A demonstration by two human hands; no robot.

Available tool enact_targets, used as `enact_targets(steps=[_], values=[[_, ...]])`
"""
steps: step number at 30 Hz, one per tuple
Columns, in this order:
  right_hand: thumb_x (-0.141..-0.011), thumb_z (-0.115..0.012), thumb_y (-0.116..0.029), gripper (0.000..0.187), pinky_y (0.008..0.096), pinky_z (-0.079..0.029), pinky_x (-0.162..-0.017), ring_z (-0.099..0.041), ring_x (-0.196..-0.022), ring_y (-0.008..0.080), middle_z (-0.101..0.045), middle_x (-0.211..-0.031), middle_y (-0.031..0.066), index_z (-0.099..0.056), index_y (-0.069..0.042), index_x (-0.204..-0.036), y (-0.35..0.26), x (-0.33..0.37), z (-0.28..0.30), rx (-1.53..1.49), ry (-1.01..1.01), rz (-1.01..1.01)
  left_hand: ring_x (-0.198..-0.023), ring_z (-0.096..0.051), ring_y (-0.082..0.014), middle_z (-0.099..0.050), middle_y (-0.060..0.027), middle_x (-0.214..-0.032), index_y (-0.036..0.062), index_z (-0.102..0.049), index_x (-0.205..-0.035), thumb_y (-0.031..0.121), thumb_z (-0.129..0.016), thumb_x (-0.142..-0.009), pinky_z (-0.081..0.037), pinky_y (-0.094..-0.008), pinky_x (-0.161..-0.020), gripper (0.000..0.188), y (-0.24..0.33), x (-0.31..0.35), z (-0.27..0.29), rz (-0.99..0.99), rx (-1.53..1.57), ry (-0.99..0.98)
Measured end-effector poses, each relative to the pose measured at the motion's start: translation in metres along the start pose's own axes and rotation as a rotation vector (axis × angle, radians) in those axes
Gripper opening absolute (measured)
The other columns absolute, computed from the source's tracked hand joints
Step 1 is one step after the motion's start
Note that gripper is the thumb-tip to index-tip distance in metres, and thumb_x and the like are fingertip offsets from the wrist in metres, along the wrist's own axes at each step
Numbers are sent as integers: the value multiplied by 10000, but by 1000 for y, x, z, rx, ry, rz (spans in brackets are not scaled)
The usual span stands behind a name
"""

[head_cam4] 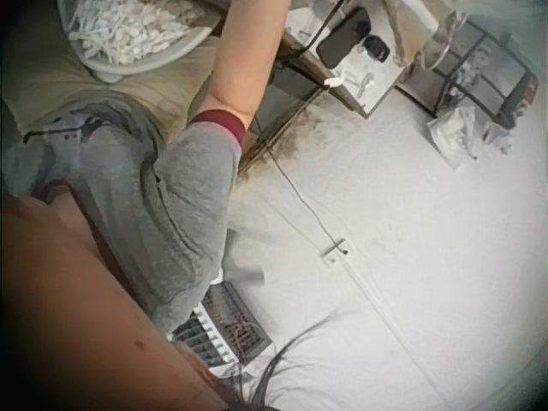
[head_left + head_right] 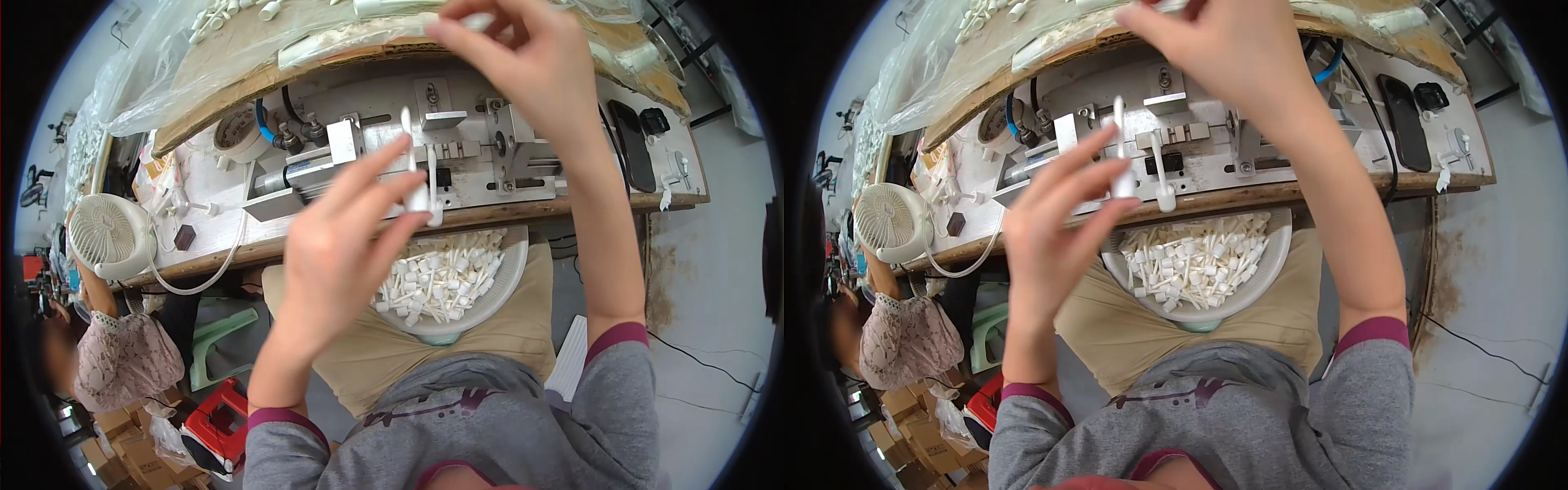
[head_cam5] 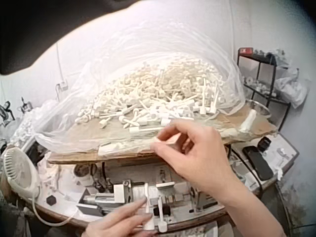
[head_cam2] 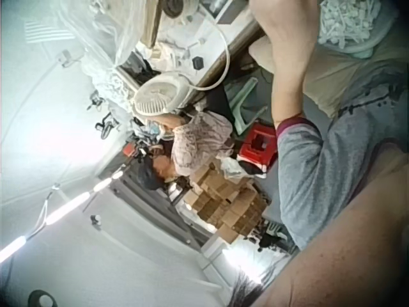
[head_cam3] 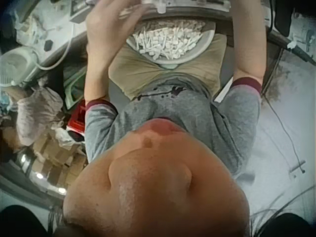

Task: Manually assemble plastic pump or sprayer components using a small pneumatic or mechanical press fixture.

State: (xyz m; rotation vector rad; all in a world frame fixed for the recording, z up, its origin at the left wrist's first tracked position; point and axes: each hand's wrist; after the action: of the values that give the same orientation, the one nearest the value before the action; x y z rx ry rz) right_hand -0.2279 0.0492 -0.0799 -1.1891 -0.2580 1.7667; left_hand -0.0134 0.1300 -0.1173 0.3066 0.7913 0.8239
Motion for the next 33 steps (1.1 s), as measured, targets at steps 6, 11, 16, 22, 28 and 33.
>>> enact_targets(steps=[6,11,16,22,28,33], values=[[-810,-738,-447,531,377,-537,-715,-697,-812,300,-697,-845,255,-719,70,-931,-9,-72,-19,228,-409,-89,-657,-673,-218,-706,-94,-1216,47,-730,-1014,117,-801,-736,-529,-310,-611,296,-1,16,-36,-74,-252,-97],[-784,-757,-425,488,380,-531,-714,-685,-787,291,-660,-748,233,-707,57,-832,-6,-66,-31,280,-353,-63,-565,-614,-226,-718,-24,-1212,98,-753,-999,169,-806,-754,-515,-304,-584,261,-8,4,-41,-62,-308,-107],[-815,-746,-282,343,379,-527,-804,-668,-928,296,-657,-942,241,-686,40,-916,-14,-17,-21,6,-114,55,-595,-647,-227,-721,-28,-1201,101,-760,-992,179,-815,-751,-532,-302,-607,260,-12,3,-41,-59,-306,-133],[-770,-774,-73,250,359,-552,-814,-688,-943,299,-691,-1104,115,-666,-40,-993,-7,58,5,71,-47,324,-620,-654,-110,-749,-46,-964,78,-757,-1034,195,-836,-787,-517,-248,-589,285,-14,-22,-4,51,19,-203],[-730,-782,-74,278,320,-535,-665,-683,-750,218,-683,-1256,136,-654,-17,-971,-13,121,-8,266,-205,245,-891,-711,-127,-736,-87,-1091,62,-752,-1113,104,-783,-854,-563,-242,-733,264,-52,-113,46,-1,-256,244],[-749,-685,-82,174,268,-464,-566,-619,-599,141,-697,-1236,143,-632,-45,-910,-17,120,-25,489,-290,309,-1043,-663,-344,-713,-187,-1064,53,-722,-1164,138,-716,-848,-523,-398,-909,327,-80,-165,20,-108,-501,231]])
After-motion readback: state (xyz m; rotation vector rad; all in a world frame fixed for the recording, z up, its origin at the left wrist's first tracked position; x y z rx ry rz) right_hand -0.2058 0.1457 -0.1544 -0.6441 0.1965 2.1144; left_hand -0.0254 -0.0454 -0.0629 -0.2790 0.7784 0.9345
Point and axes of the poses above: each hand's wrist, its own x-axis away from the middle knuckle, its own z-axis out of the back of the hand, y = z × x
